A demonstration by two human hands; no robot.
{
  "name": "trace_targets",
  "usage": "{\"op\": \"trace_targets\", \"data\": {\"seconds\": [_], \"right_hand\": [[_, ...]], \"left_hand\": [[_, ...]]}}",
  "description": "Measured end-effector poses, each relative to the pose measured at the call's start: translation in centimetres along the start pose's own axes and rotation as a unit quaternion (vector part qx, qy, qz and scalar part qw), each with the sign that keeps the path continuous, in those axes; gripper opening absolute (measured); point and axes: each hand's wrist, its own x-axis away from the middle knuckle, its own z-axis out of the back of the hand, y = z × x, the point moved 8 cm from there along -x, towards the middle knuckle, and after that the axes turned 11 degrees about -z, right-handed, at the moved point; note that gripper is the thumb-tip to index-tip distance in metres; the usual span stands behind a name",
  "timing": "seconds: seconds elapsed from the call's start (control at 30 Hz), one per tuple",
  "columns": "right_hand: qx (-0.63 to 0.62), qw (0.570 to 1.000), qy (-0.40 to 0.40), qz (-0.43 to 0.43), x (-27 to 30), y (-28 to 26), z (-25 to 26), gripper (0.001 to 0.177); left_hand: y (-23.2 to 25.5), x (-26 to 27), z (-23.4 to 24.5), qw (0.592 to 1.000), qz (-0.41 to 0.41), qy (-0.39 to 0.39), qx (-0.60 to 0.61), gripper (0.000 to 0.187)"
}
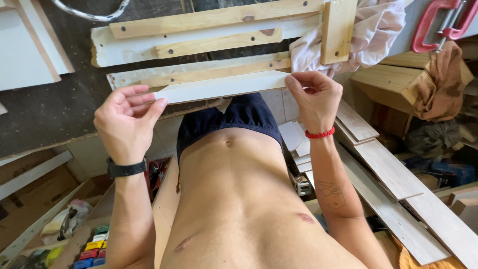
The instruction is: The person applies edge banding to a wooden board by aligning the strip and using a clothes iron to heat-activate the adhesive.
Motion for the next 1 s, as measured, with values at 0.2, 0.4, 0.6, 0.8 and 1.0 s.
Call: {"op": "trace_targets", "data": {"seconds": [0.2, 0.4, 0.6, 0.8, 1.0], "right_hand": [[0.045, 0.998, 0.009, 0.034, -0.1, 0.5, 0.6, 0.014], [0.046, 0.996, 0.023, 0.067, 0.1, 0.5, 0.7, 0.012], [0.032, 0.998, 0.015, 0.042, 0.3, 0.5, 0.7, 0.01], [-0.058, 0.998, -0.027, -0.026, -0.5, 2.3, 0.3, 0.011], [-0.227, 0.944, -0.118, -0.21, -1.3, 6.5, -1.2, 0.007]], "left_hand": [[-1.7, -0.1, -0.4, 0.997, 0.071, 0.004, 0.035, 0.043], [-1.6, -0.1, -0.6, 0.996, 0.081, -0.005, 0.031, 0.034], [-2.0, 0.0, -0.4, 0.999, 0.054, -0.005, 0.004, 0.026], [-1.9, 0.2, 0.0, 0.998, 0.053, -0.017, 0.004, 0.027], [-0.4, -0.4, 0.1, 0.998, 0.037, -0.041, -0.039, 0.022]]}}
